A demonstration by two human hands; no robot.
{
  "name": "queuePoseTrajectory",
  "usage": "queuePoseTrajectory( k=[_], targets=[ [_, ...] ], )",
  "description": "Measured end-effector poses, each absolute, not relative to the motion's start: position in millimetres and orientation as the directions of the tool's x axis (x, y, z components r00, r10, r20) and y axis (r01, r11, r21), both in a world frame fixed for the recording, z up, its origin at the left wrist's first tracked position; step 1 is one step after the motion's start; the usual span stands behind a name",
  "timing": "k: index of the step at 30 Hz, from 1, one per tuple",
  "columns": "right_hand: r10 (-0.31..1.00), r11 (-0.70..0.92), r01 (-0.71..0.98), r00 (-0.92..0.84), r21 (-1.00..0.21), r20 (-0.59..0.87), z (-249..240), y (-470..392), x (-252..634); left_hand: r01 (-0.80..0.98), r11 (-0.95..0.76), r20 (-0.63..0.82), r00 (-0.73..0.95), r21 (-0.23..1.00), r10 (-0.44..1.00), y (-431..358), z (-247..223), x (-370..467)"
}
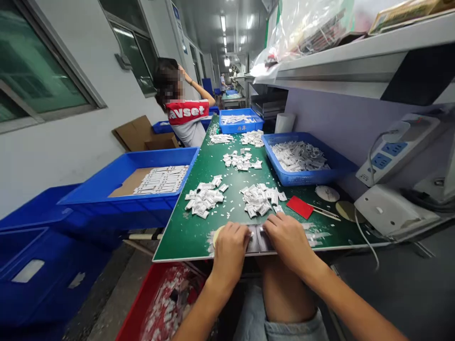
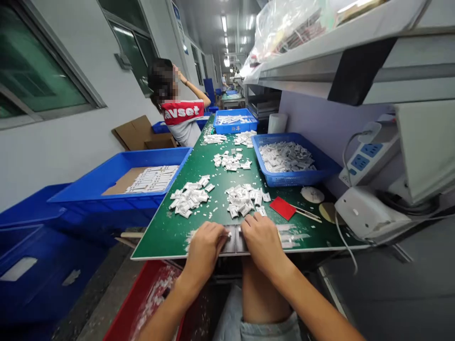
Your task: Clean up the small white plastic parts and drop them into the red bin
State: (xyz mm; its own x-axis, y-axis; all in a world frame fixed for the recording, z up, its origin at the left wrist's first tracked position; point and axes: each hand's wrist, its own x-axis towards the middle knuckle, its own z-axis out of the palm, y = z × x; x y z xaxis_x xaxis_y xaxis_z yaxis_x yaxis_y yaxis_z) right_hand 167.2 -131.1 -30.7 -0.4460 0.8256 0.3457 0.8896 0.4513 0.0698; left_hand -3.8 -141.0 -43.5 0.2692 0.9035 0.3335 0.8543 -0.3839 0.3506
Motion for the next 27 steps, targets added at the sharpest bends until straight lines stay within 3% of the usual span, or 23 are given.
queuePoseTrajectory(
  k=[4,6,9,12,14,17,21,23,27],
  targets=[
    [0.802,0.479,0.877,-0.450,0.028,0.393,-34.8,-144.4,178.6,0.774,-0.434,0.305,0.321,0.461,0.897,-162.2,-39.4,-18.9],
    [0.806,0.479,0.869,-0.380,-0.125,0.454,-36.5,-151.8,185.8,0.668,-0.388,0.264,0.284,0.635,0.922,-175.0,-37.4,-28.1],
    [0.842,0.449,0.767,-0.192,-0.458,0.504,-35.1,-153.9,187.4,0.412,-0.249,0.212,0.135,0.877,0.968,-179.0,-33.9,-30.2],
    [0.906,0.370,0.607,-0.068,-0.703,0.418,-30.8,-143.8,176.0,0.157,-0.175,0.160,0.109,0.972,0.981,-161.5,-29.7,-14.2],
    [0.936,0.314,0.556,-0.044,-0.770,0.350,-31.0,-136.8,168.1,0.061,-0.166,0.159,0.109,0.984,0.981,-147.4,-30.1,-1.5],
    [0.927,0.340,0.650,-0.112,-0.679,0.357,-39.0,-135.6,166.4,0.211,-0.247,0.228,0.108,0.946,0.968,-138.9,-38.1,6.7],
    [0.865,0.431,0.820,-0.256,-0.378,0.431,-48.9,-143.0,175.8,0.687,-0.357,0.355,0.152,0.633,0.922,-149.2,-51.9,-3.9],
    [0.855,0.445,0.854,-0.315,-0.271,0.412,-48.1,-143.2,177.6,0.756,-0.407,0.397,0.212,0.512,0.893,-154.0,-54.5,-10.2],
    [0.849,0.448,0.883,-0.373,-0.137,0.374,-42.1,-139.9,176.5,0.791,-0.453,0.392,0.295,0.412,0.871,-153.0,-52.8,-11.5]
  ],
)
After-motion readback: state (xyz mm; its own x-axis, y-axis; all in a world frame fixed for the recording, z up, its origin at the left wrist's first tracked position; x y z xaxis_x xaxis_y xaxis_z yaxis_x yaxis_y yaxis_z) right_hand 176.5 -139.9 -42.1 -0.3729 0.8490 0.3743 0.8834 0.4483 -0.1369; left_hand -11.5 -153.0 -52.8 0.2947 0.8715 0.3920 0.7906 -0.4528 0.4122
